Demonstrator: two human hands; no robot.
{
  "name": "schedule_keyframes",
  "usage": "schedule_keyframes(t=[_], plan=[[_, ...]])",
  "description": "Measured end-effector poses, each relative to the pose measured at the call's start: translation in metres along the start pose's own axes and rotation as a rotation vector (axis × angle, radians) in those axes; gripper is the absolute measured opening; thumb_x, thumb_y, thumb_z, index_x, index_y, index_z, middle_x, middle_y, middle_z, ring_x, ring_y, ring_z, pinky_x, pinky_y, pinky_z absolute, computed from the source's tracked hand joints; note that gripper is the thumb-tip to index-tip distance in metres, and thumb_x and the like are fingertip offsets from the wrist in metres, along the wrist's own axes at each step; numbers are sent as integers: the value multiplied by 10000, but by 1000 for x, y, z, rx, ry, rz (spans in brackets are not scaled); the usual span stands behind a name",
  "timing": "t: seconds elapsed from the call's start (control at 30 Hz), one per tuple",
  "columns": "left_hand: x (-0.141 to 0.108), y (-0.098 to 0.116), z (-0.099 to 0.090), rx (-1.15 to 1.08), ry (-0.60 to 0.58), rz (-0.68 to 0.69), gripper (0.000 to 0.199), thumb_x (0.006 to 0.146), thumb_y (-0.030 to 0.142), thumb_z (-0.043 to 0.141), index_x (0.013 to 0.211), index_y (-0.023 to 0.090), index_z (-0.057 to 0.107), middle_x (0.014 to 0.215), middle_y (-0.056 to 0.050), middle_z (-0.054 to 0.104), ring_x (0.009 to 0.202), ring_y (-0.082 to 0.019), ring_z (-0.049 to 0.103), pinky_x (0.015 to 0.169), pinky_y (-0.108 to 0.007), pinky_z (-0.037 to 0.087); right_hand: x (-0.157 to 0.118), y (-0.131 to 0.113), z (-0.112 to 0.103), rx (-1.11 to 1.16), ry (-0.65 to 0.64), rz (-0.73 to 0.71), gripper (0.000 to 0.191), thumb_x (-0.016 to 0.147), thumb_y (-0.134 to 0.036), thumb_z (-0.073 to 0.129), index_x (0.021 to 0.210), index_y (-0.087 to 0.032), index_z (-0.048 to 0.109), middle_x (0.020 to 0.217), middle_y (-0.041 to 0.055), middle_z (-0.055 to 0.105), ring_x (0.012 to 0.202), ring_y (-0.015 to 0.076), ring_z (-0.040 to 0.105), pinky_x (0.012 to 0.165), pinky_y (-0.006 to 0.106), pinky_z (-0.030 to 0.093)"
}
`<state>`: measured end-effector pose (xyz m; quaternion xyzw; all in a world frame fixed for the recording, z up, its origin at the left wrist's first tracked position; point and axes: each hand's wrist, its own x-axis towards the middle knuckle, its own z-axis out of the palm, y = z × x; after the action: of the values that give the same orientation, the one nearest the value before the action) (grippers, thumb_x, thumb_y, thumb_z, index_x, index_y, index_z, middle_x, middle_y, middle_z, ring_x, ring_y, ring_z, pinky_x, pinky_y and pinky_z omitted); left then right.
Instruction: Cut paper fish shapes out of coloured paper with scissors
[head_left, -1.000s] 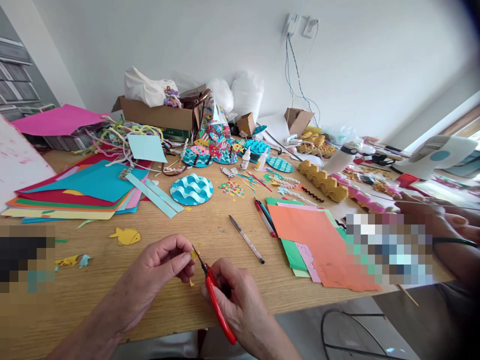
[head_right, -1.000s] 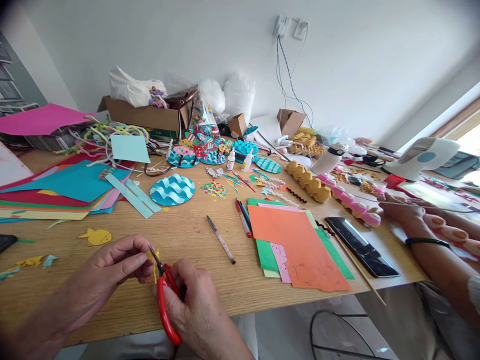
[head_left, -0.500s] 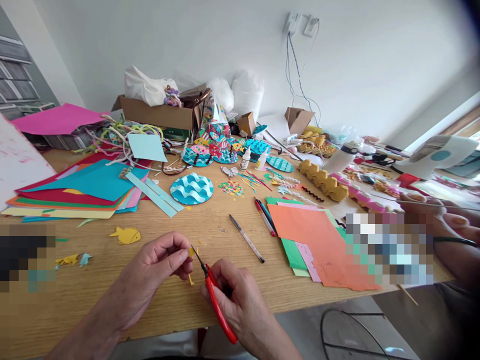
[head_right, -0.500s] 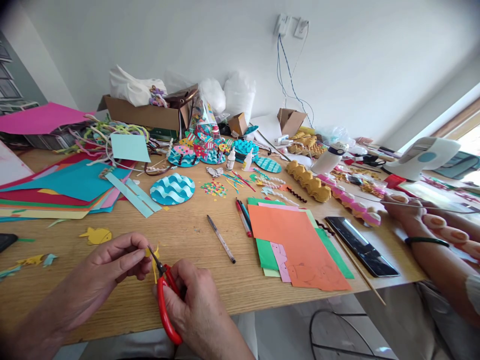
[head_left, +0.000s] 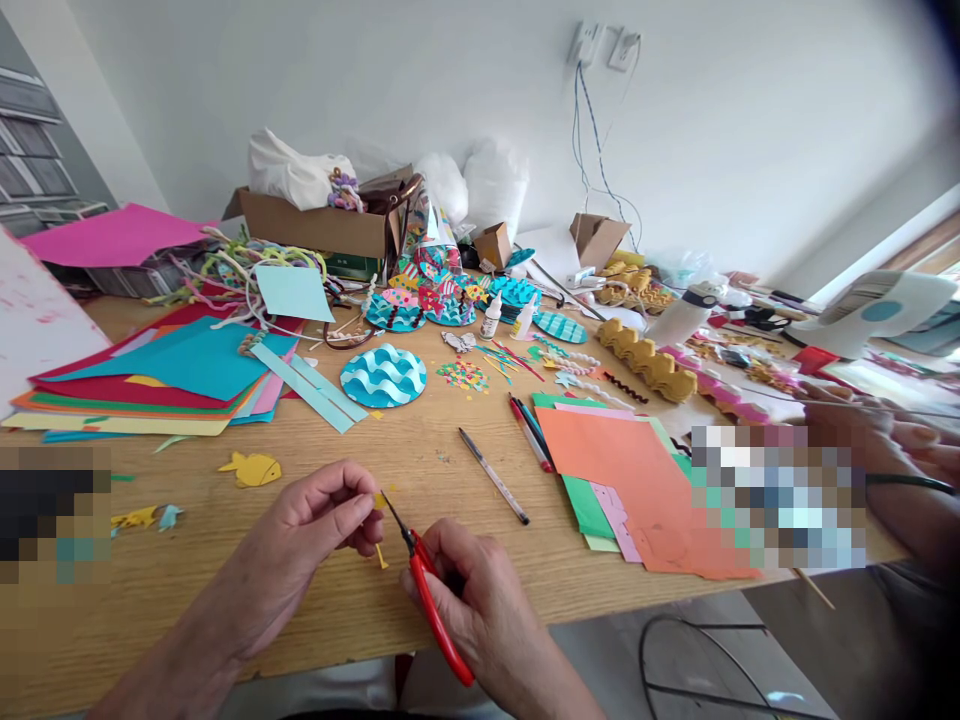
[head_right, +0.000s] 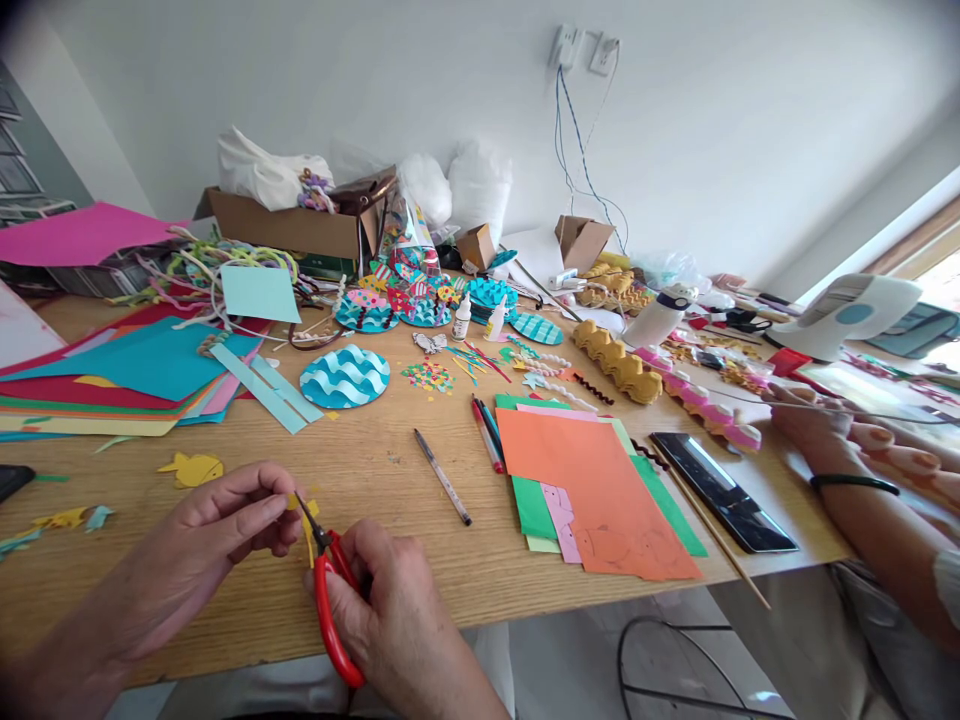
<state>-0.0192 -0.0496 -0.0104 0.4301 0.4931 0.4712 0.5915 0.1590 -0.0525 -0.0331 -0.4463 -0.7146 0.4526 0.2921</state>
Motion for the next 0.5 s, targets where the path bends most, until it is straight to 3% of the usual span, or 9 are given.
schedule_keyframes(t=[0.3,0.5], plan=[[-1,1,-12,74,48,1,144,798,283,603,679,201,596,603,46,607,617,-113,540,600,-224,433,2,1,-4,-112,-55,12,224,836,-254,494,633,-195,418,550,-51,410,511,95,346,476,215,234],[1,2,-13,85,82,-41,150,745,315,643,681,191,588,582,44,620,583,-111,548,573,-227,430,14,0,-10,9,47,54,223,786,-307,540,646,-207,397,561,-55,389,524,107,345,493,228,244]])
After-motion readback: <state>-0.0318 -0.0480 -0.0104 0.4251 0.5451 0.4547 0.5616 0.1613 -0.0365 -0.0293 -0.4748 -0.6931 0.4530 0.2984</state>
